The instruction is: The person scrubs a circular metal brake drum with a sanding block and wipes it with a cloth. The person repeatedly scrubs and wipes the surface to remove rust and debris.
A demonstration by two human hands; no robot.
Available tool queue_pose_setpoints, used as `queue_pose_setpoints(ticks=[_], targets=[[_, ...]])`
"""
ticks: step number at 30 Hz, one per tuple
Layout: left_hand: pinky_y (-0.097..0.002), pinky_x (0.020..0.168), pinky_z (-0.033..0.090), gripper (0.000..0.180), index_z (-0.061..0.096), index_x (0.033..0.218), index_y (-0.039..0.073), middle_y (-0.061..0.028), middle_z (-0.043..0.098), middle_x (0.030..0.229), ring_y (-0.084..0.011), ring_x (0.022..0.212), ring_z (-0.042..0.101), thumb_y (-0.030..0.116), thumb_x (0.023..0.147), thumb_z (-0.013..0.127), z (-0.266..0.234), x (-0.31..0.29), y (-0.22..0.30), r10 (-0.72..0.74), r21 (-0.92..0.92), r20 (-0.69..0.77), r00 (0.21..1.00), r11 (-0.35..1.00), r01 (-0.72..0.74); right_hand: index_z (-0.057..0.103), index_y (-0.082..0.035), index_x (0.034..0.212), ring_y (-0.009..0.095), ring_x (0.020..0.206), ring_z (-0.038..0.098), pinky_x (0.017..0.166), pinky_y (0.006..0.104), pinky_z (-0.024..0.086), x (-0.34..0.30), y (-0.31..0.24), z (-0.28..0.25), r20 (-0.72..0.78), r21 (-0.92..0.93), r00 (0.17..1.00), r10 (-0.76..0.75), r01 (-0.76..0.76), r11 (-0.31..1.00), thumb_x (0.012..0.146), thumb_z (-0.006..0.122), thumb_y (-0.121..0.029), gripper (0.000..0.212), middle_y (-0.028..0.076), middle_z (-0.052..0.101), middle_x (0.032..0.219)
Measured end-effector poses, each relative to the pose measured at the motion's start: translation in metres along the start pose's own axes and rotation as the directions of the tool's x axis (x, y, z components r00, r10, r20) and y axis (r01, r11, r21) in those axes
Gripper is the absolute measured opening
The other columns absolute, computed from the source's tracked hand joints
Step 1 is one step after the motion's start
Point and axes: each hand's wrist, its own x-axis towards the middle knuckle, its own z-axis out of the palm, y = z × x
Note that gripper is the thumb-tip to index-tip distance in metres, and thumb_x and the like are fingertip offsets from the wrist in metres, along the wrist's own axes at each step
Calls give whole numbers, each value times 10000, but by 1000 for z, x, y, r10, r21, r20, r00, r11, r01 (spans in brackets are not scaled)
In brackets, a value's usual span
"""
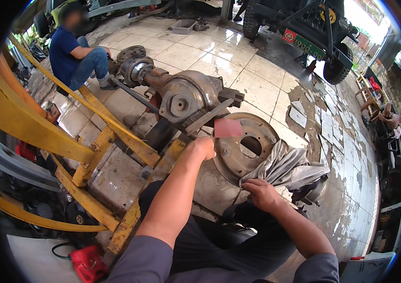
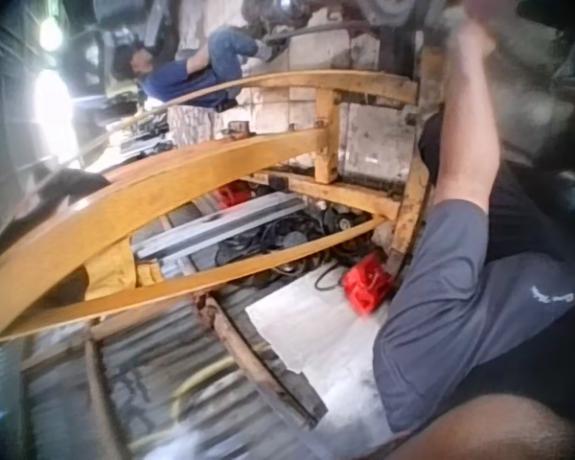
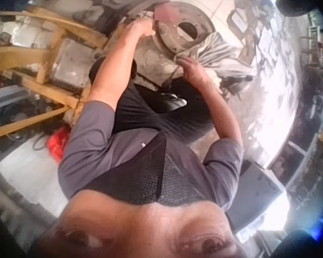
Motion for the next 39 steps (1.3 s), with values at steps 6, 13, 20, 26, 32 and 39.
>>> queue_pose_setpoints(ticks=[6, 13, 20, 26, 32, 39], targets=[[-410, 959, 515, 436, 691, 1139, 13, -189, 648, 1233, -333, 1150, 619, 351, 863, 700, -2, -1, -4, -13, -8, 34, 999, 1000, 13, 736, -106, 954, 304, 1016, 642, 914, 407, 504, -20, 81, -40, 101, -346, 979, 177, -132, 929, 746, 588, 23, 286, 99, 705, 1026], [-413, 956, 507, 478, 710, 1081, 3, -222, 661, 1171, -350, 1111, 634, 416, 841, 701, 0, 7, -7, 58, 85, 11, 998, 995, -59, 712, -60, 1094, 325, 993, 688, 857, 370, 536, 19, 44, -83, -195, 139, 845, 499, -480, 866, 856, 582, -42, 272, 187, 703, 1046], [-416, 885, 499, 421, 705, 932, -60, -247, 689, 1007, -355, 989, 663, 356, 874, 707, -5, 1, 1, 22, 19, -1, 1000, 1000, -22, 671, -44, 1112, 363, 966, 659, 900, 406, 530, 11, -6, 0, 4, 52, 990, 144, -144, 988, 818, 563, 8, 318, 138, 701, 1037], [-405, 811, 504, 393, 705, 824, -47, -209, 695, 861, -302, 839, 676, 342, 884, 699, -2, 4, -7, 1, -30, 1, 1000, 1000, -1, 723, -82, 1037, 326, 994, 663, 914, 406, 521, -11, 65, -34, 161, -216, 953, 257, -221, 951, 752, 557, 62, 360, 137, 708, 1032], [-417, 835, 501, 410, 694, 841, -67, -222, 693, 880, -327, 870, 674, 341, 884, 699, 1, 3, -11, 52, -12, -52, 997, 999, -52, 710, -91, 1124, 254, 911, 705, 838, 356, 553, 10, 68, -79, -110, -21, 859, 499, -504, 863, 827, 639, -83, 306, 137, 726, 1004], [-419, 849, 499, 408, 690, 877, -70, -230, 692, 919, -342, 908, 668, 338, 880, 708, -2, 0, -4, 12, -17, -13, 1000, 1000, -12, 714, -77, 1023, 378, 926, 657, 832, 434, 533, 33, 22, 3, -115, 99, 973, 198, -187, 977, 847, 649, -69, 188, 179, 674, 947]])
